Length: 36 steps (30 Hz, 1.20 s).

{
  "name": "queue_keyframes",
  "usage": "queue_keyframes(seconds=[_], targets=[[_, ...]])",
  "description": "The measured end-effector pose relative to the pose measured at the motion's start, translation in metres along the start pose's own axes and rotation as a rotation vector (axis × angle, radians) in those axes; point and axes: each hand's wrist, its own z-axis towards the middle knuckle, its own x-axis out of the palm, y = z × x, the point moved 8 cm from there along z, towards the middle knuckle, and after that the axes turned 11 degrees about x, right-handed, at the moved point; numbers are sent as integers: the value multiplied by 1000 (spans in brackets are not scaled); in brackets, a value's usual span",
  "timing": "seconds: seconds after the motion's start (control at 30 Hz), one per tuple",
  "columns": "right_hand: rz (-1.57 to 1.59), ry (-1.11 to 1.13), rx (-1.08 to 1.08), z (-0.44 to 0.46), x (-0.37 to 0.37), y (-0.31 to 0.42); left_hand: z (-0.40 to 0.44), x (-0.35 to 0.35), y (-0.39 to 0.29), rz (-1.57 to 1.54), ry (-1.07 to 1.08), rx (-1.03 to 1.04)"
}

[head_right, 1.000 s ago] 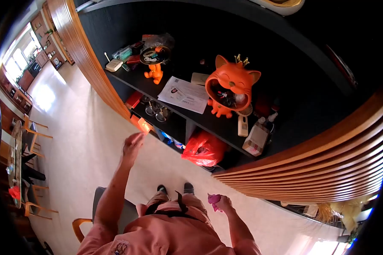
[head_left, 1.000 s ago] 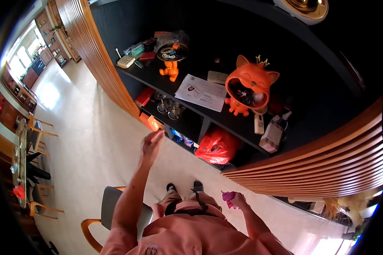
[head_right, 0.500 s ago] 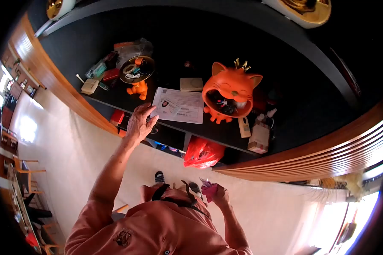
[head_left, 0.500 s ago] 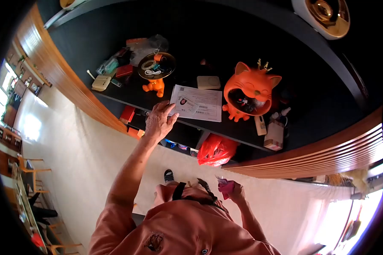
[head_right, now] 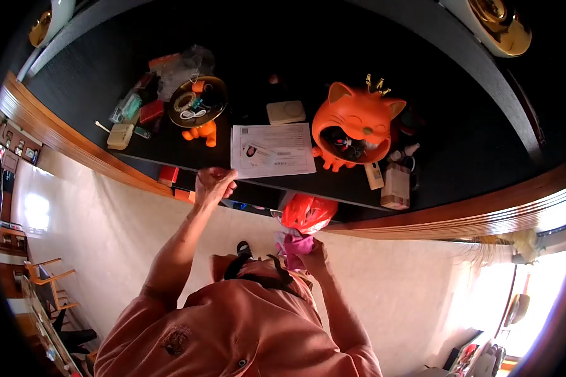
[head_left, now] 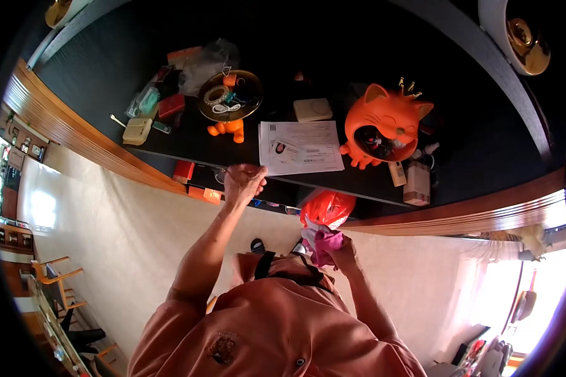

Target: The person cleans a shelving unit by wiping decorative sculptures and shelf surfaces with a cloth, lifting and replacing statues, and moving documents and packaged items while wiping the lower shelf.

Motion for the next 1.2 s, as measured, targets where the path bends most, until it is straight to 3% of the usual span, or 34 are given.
queue_keyframes(seconds=[0.07, 0.1, 0.23, 0.33, 0.37, 0.47, 0.5, 0.6, 0.67, 0.7, 0.8, 0.83, 0.97, 1.2], targets=[[-106, 0, 8, 10, 6, 22, -9, 10, 17, -142, 1, -138], [-39, 18, -72, 14, 12, 35, -17, 13, 20, -193, -2, -202], [-14, 133, -7, 24, 28, 54, -54, 31, 31, -358, 92, -359], [688, 470, 267, 17, 65, 81, -82, 44, 21, -371, 219, -421], [789, 499, 350, 15, 70, 89, -88, 46, 19, -359, 215, -415], [885, 501, 382, 25, 85, 92, -86, 43, -1, -140, 444, -227], [882, 455, 414, 29, 87, 90, -79, 36, -19, -2, 419, 17], [829, 343, 323, 41, 84, 92, -46, -9, -85, 652, 9, 414], [844, 342, 348, 41, 85, 97, -23, -16, -117, 564, -177, 723], [840, 336, 354, 39, 84, 99, -10, -9, -125, 654, -121, 775], [766, 268, 346, 49, 78, 85, 14, 28, -99, 869, 46, 813], [734, 235, 338, 53, 73, 78, 22, 40, -77, 895, 198, 679], [667, 206, 375, 51, 60, 72, 1, 60, -86, 1011, 298, 679], [642, 223, 402, 54, 48, 75, -11, 49, -78, 925, 235, 416]])
